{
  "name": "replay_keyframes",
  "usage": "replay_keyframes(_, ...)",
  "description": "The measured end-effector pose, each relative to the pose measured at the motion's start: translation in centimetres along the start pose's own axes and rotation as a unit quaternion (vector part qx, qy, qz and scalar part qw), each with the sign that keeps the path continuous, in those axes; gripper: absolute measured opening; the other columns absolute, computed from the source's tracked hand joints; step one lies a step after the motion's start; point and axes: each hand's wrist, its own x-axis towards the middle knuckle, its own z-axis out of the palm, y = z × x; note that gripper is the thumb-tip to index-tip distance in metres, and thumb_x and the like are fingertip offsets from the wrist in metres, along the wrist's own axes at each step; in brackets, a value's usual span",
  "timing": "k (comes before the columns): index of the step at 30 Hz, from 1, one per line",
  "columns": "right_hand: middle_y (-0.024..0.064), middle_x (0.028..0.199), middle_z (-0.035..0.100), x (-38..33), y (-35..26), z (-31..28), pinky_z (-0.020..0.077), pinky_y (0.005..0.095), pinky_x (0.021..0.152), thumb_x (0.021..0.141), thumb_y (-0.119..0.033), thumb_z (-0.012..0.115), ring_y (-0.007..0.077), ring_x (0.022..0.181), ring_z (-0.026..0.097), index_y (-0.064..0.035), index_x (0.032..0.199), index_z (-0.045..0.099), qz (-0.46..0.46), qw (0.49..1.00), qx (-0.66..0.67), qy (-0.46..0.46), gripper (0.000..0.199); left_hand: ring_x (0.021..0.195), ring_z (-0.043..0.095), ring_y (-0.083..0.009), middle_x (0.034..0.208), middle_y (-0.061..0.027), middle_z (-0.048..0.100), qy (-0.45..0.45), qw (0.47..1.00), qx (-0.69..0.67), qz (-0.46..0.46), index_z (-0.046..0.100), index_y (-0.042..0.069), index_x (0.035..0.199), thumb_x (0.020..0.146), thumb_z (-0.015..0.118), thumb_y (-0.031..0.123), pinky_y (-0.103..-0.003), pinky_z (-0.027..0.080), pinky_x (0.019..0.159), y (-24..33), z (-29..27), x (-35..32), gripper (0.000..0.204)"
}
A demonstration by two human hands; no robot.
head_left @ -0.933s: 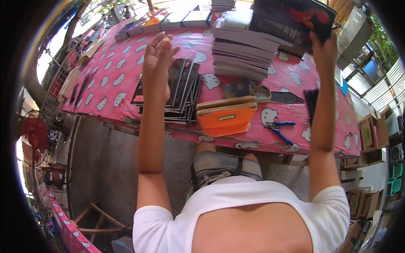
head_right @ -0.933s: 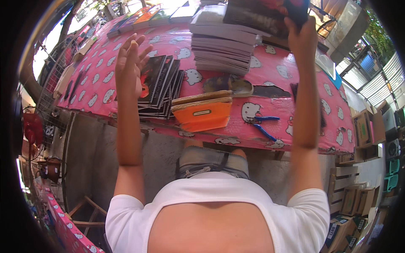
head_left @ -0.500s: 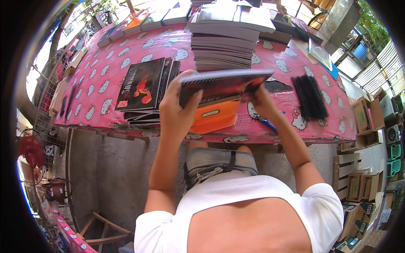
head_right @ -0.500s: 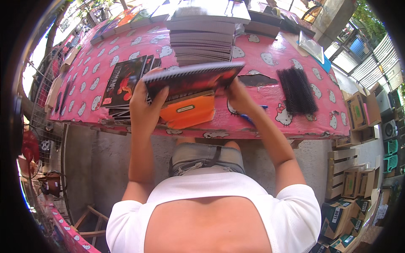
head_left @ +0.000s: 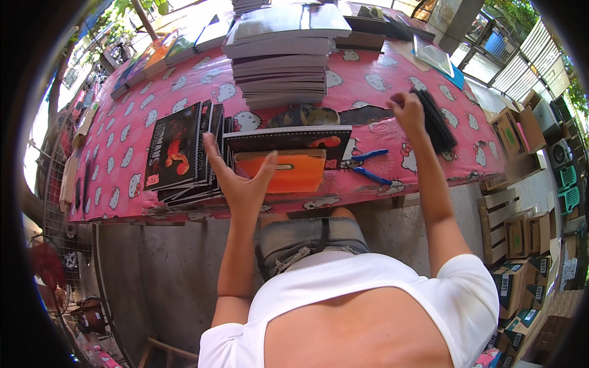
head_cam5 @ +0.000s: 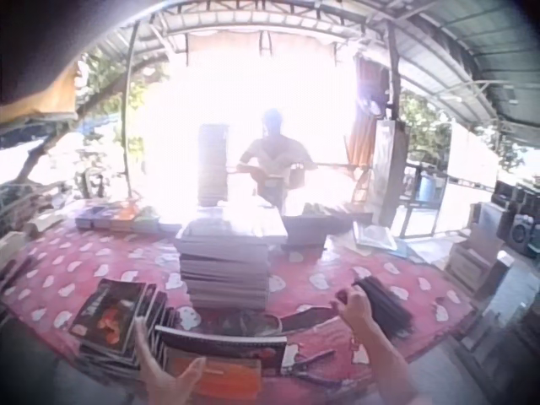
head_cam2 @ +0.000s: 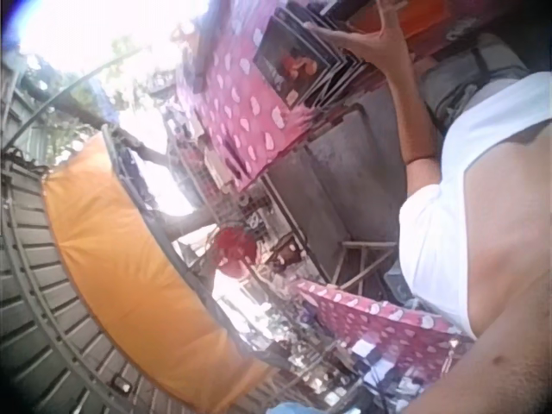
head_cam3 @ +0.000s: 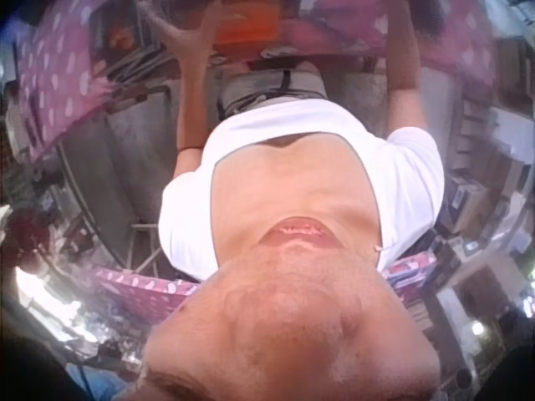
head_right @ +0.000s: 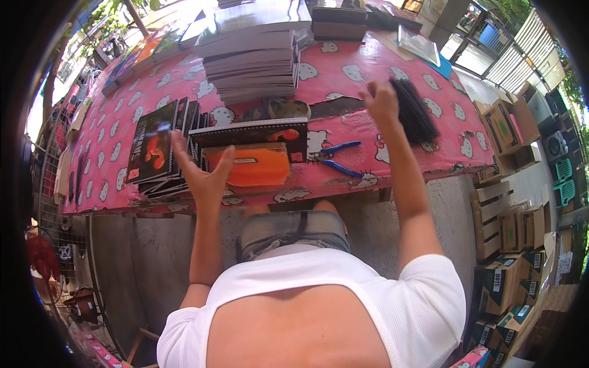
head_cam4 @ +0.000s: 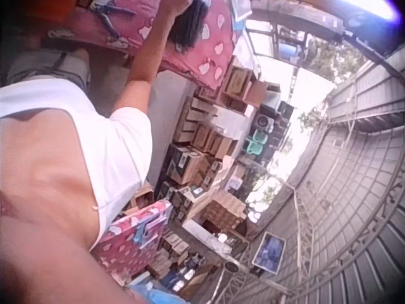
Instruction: The person uses blue-handled shears to trim the excess metal spiral binding from the edge of several notebooks, picking each notebook up and placing it on a stack after finishing.
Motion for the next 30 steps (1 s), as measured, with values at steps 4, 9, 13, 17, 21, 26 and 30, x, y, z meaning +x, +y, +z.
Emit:
replay_keyframes(4,0.0173,0.086,0.065,1.9,3.5,0.9,0.0496,0.0423,0.075,0.078,-0.02,0.07,0.0322,0.081,0.064,-0.0015,0.095,0.066,0.057,0.97,-0.216,-0.1,0.025,0.137,0.024,-0.0293,0.144,-0.0139,0.033,-0.002,0.947,0.268,0.177,0.037,0.009,0.138,0.078,0.072,0.026,-0.054,0.004,0.109,3.7,1.4,0.5,0.071)
replay_keyframes(9,0.0176,0.096,0.063,2.3,2.1,-1.6,0.0495,0.0376,0.075,0.081,-0.006,0.06,0.0303,0.079,0.064,-0.0066,0.102,0.067,0.023,0.999,0.015,0.026,0.022,0.135,0.026,-0.0294,0.144,-0.0094,0.034,-0.052,0.917,0.316,0.238,0.044,0.013,0.134,0.084,0.064,0.032,-0.061,0.002,0.106,6.3,5.9,0.3,0.057)
replay_keyframes(13,0.0139,0.09,0.064,-3.1,-10.0,-6.3,0.0519,0.0301,0.067,0.077,0.007,0.06,0.0214,0.076,0.065,-0.0028,0.104,0.067,-0.181,0.961,0.2,-0.056,0.029,0.119,0.046,-0.0255,0.125,-0.008,0.054,-0.166,0.881,0.374,0.238,0.05,0.011,0.129,0.081,0.066,0.031,-0.049,0.019,0.107,4.2,6.3,0.5,0.054)
replay_keyframes(17,0.006,0.087,0.062,-5.5,-13.0,-7.4,0.0471,0.0239,0.062,0.072,0.005,0.072,0.0111,0.073,0.057,-0.0024,0.099,0.07,-0.152,0.915,0.36,-0.103,0.028,0.09,0.061,-0.0218,0.093,-0.0052,0.067,-0.202,0.938,0.204,0.193,0.068,0.012,0.107,0.075,0.072,0.025,-0.04,0.036,0.095,4.1,6.2,0.9,0.035)
replay_keyframes(21,0.0044,0.089,0.061,-5.4,-13.3,-7.4,0.0461,0.0228,0.062,0.07,0.002,0.075,0.0092,0.074,0.057,-0.0021,0.096,0.07,-0.141,0.919,0.352,-0.107,0.027,0.08,0.06,-0.0202,0.083,-0.0027,0.067,-0.141,0.945,0.171,0.239,0.074,0.013,0.09,0.071,0.075,0.021,-0.037,0.04,0.084,4.1,6.5,1.1,0.021)
replay_keyframes(26,0.0032,0.087,0.059,-4.5,-14.1,-8.1,0.0452,0.0223,0.062,0.07,0.003,0.074,0.0085,0.074,0.056,-0.0005,0.094,0.067,-0.14,0.892,0.4,-0.159,0.025,0.071,0.056,-0.0195,0.076,-0.0012,0.064,-0.129,0.951,0.162,0.228,0.075,0.011,0.085,0.07,0.076,0.019,-0.032,0.039,0.078,4.1,6.6,1.0,0.017)
replay_keyframes(30,0.0029,0.086,0.057,-3.7,-14.0,-8.7,0.0442,0.0227,0.064,0.075,0.002,0.069,0.0085,0.075,0.055,0.0007,0.091,0.064,-0.085,0.866,0.392,-0.299,0.017,0.073,0.057,-0.0202,0.078,-0.0022,0.065,-0.128,0.952,0.164,0.224,0.074,0.011,0.086,0.069,0.077,0.02,-0.033,0.039,0.078,3.9,6.6,0.9,0.02)
